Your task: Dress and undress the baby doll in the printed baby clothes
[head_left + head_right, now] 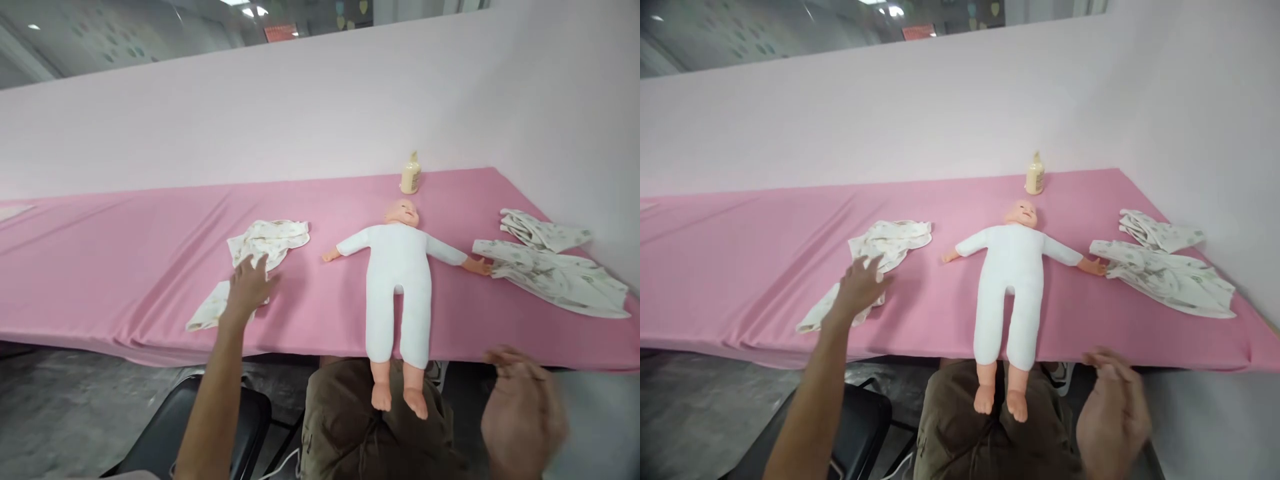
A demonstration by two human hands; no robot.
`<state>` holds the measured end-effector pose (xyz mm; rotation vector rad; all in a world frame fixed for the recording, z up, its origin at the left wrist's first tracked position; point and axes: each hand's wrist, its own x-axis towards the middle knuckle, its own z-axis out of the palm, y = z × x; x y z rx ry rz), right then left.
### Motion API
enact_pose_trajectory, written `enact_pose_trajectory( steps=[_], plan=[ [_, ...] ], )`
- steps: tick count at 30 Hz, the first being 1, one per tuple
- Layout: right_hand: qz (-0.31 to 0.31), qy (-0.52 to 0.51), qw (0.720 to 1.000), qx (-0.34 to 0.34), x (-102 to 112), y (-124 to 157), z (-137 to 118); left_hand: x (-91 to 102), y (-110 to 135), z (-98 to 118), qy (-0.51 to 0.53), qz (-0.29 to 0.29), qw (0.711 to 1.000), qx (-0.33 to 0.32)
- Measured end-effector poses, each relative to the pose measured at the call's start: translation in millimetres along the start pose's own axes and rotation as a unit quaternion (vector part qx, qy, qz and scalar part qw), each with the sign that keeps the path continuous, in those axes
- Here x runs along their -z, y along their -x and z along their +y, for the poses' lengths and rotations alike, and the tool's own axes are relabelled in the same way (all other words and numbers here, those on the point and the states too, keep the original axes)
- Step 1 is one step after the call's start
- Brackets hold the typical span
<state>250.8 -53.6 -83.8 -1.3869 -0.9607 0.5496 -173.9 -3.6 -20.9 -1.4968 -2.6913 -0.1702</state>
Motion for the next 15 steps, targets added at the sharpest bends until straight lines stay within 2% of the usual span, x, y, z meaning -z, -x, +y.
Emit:
enact_pose_trajectory(
  steps=[2,4,6,10,15],
  plan=[
    [-0.061,0.012,0.998,-0.025,-23,4,12,-21.3,-4,-6,-0.024,-0.044,0.997,0.054],
    [-0.111,0.045,0.992,-0.043,-31,9,21,-40.1,-4,-13,-0.025,-0.032,0.994,0.098],
    [-0.117,0.069,0.989,-0.053,-32,9,29,-51.4,-2,-19,-0.022,-0.015,0.992,0.119],
    [-0.103,0.099,0.988,-0.066,-31,3,46,-53.6,-3,-22,-0.038,0.001,0.993,0.114],
    [-0.1,0.101,0.989,-0.046,-39,3,67,-51.5,-6,-27,-0.029,-0.016,0.993,0.111]
  ],
)
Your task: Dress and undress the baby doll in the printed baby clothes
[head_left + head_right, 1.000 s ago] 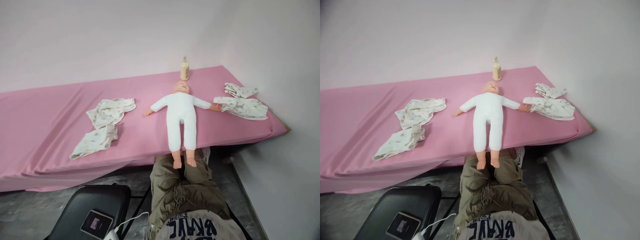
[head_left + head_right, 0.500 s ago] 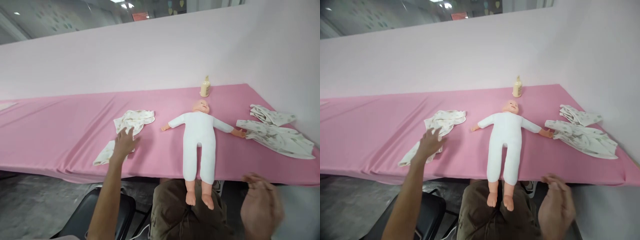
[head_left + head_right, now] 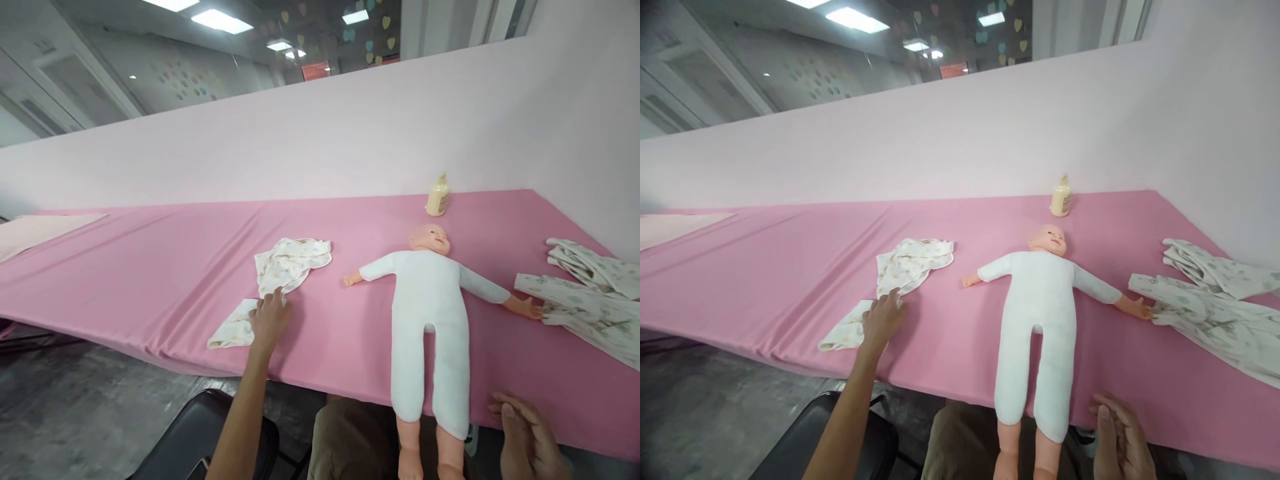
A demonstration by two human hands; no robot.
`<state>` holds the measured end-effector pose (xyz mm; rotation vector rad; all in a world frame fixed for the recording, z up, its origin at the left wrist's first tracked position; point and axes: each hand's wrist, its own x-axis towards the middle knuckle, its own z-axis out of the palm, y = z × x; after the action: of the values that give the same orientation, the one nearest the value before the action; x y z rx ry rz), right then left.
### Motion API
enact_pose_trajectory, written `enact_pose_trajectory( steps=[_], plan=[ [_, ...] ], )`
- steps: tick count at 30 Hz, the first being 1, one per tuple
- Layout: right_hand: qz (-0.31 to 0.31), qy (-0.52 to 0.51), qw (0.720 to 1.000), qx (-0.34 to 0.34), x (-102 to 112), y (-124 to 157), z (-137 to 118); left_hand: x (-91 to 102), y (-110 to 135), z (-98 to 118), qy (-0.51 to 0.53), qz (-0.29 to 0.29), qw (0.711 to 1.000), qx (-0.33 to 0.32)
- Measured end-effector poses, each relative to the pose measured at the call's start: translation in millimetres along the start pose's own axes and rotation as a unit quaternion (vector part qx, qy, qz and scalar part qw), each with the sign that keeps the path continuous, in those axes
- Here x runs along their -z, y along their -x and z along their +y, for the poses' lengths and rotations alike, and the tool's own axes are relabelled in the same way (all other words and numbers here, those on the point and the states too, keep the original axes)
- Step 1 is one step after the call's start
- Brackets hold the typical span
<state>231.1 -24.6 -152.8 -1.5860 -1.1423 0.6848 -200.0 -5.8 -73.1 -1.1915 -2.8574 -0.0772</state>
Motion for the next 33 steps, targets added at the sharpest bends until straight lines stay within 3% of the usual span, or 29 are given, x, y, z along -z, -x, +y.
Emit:
enact_pose_trajectory(
  steps=[4,7,8,10,13,17,21,24,26,27,30,33],
  plan=[
    [0.029,0.024,0.999,0.027,-9,7,0,1.0,-16,0,0.021,0.06,0.998,0.017],
    [0.029,0.031,0.998,0.037,-11,10,-5,7.9,-47,9,-0.001,0.105,0.994,-0.021],
    [0.024,0.027,0.999,0.039,-11,11,-7,10.4,-60,13,-0.009,0.095,0.994,-0.049],
    [0.01,0.012,0.999,0.043,-10,11,-9,13.6,-84,23,0.0,0.022,0.994,-0.108],
    [-0.007,-0.01,0.999,0.036,-7,11,-11,13.4,-108,36,0.032,-0.028,0.991,-0.127],
    [-0.017,-0.063,0.998,0.011,-2,12,-13,19.7,-119,45,0.111,0.027,0.988,-0.103],
    [-0.037,-0.085,0.996,-0.006,5,5,-13,57.1,-124,54,0.242,0.105,0.962,-0.074],
    [-0.067,-0.055,0.995,0.056,7,-8,-18,104.6,-120,64,0.382,0.149,0.91,-0.061],
    [-0.087,-0.047,0.986,0.137,3,-18,-35,139.6,-109,73,0.642,0.14,0.751,-0.064],
    [-0.097,-0.054,0.977,0.184,-1,-22,-48,156.7,-101,78,0.665,0.138,0.73,-0.077],
    [-0.216,-0.065,0.934,0.275,-20,-29,-103,201.7,-65,94,0.732,0.093,0.658,-0.152],
    [-0.354,-0.075,0.885,0.291,-47,-28,-163,234.8,-18,107,0.742,0.056,0.634,-0.211]
  ],
)
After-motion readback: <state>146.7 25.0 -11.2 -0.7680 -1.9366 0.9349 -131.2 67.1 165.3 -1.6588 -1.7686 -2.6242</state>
